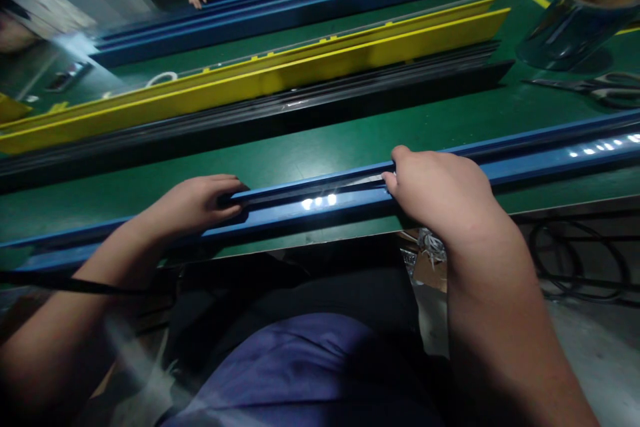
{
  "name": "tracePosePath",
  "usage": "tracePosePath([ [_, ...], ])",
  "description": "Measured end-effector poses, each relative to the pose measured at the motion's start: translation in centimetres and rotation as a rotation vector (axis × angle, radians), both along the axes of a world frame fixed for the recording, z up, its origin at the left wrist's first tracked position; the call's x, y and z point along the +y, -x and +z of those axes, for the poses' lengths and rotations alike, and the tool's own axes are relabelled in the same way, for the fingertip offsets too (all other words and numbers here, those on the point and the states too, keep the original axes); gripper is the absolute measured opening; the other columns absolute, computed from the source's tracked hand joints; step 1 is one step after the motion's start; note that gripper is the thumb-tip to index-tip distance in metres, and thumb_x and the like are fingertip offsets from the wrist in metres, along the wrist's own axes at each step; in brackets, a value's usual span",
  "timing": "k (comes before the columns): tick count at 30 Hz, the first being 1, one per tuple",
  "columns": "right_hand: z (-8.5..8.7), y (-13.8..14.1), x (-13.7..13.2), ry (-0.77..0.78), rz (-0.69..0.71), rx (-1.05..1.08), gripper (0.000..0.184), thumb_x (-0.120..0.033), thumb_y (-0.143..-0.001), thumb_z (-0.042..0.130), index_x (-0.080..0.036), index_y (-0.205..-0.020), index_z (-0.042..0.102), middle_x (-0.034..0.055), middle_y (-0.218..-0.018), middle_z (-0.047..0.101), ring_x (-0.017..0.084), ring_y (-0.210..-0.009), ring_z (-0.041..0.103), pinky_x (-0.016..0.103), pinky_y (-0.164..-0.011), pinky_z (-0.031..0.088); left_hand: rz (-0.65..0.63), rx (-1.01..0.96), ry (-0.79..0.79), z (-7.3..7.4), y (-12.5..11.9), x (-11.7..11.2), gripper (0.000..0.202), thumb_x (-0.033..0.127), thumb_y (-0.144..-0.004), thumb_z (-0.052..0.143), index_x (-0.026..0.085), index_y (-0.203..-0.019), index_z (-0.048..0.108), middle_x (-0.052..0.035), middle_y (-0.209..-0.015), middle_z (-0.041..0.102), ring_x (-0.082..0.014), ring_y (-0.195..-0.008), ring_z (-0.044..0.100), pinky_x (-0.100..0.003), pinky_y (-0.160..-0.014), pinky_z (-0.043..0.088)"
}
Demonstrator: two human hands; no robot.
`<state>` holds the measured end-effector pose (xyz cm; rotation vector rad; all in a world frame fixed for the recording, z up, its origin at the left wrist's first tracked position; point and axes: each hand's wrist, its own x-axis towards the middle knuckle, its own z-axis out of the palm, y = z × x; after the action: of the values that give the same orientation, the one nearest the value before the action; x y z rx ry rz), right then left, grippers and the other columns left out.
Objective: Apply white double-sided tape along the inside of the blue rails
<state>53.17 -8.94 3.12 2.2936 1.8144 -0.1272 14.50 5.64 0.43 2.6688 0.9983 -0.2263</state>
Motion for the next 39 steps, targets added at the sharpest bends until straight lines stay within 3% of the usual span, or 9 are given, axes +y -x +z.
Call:
tracePosePath([
  [7,0.2,0.1,0.1,0.004,-0.001,-0.021,0.046,-0.052,-0.105,0.044,-0.017,-0.123,0.068,0.0136,-0.09,0.069,0.027,-0.079,0.064,0.034,-0.071,0.045,-0.002,-0.013,-0.003,-0.1,-1.9,-0.3,0.027,0.04,-0.094,0.058,0.022,-0.108,0.072,-0.0061,-0.102,0.071,-0.0219,-0.089,0.067,-0.03,-0.073,0.047],
  [14,0.5,0.2,0.2,0.014,-0.001,-0.032,0.046,-0.053,-0.104,0.044,-0.018,-0.123,0.067,0.014,-0.092,0.069,0.028,-0.079,0.064,0.035,-0.07,0.045,-0.026,-0.044,-0.008,0.1,-4.0,-1.0,0.039,0.039,-0.095,0.057,0.024,-0.129,0.071,-0.0064,-0.119,0.074,-0.0243,-0.101,0.07,-0.031,-0.081,0.05],
  [19,0.5,0.4,0.2,0.005,0.012,-0.038,0.045,-0.051,-0.103,0.046,-0.017,-0.123,0.067,0.0137,-0.091,0.068,0.027,-0.08,0.064,0.034,-0.07,0.045,-0.064,-0.04,-0.064,0.2,-5.8,-1.5,0.042,0.037,-0.097,0.054,0.025,-0.134,0.07,-0.0075,-0.123,0.074,-0.0256,-0.105,0.07,-0.032,-0.081,0.05],
  [25,0.7,0.4,0.3,0.01,0.014,-0.022,0.041,-0.05,-0.104,0.046,-0.017,-0.121,0.066,0.0138,-0.093,0.069,0.028,-0.081,0.065,0.033,-0.069,0.044,-0.121,-0.025,-0.12,0.2,-8.1,-1.8,0.038,0.036,-0.098,0.055,0.024,-0.13,0.071,-0.0075,-0.116,0.074,-0.0253,-0.098,0.07,-0.032,-0.073,0.047],
  [31,0.6,0.4,0.2,-0.016,0.027,-0.024,0.041,-0.05,-0.104,0.047,-0.017,-0.12,0.066,0.014,-0.091,0.069,0.029,-0.079,0.066,0.034,-0.068,0.043,-0.155,0.004,-0.168,0.2,-10.0,-2.0,0.028,0.036,-0.098,0.055,0.021,-0.113,0.073,-0.009,-0.108,0.073,-0.0246,-0.092,0.07,-0.033,-0.069,0.045],
  [39,0.4,0.4,0.0,-0.029,0.02,0.007,0.043,-0.05,-0.104,0.048,-0.017,-0.124,0.067,0.0151,-0.094,0.07,0.028,-0.082,0.065,0.036,-0.076,0.047,-0.173,0.023,-0.218,0.5,-12.4,-2.6,0.021,0.032,-0.096,0.057,0.021,-0.105,0.071,-0.008,-0.107,0.073,-0.0236,-0.088,0.069,-0.034,-0.064,0.042],
])
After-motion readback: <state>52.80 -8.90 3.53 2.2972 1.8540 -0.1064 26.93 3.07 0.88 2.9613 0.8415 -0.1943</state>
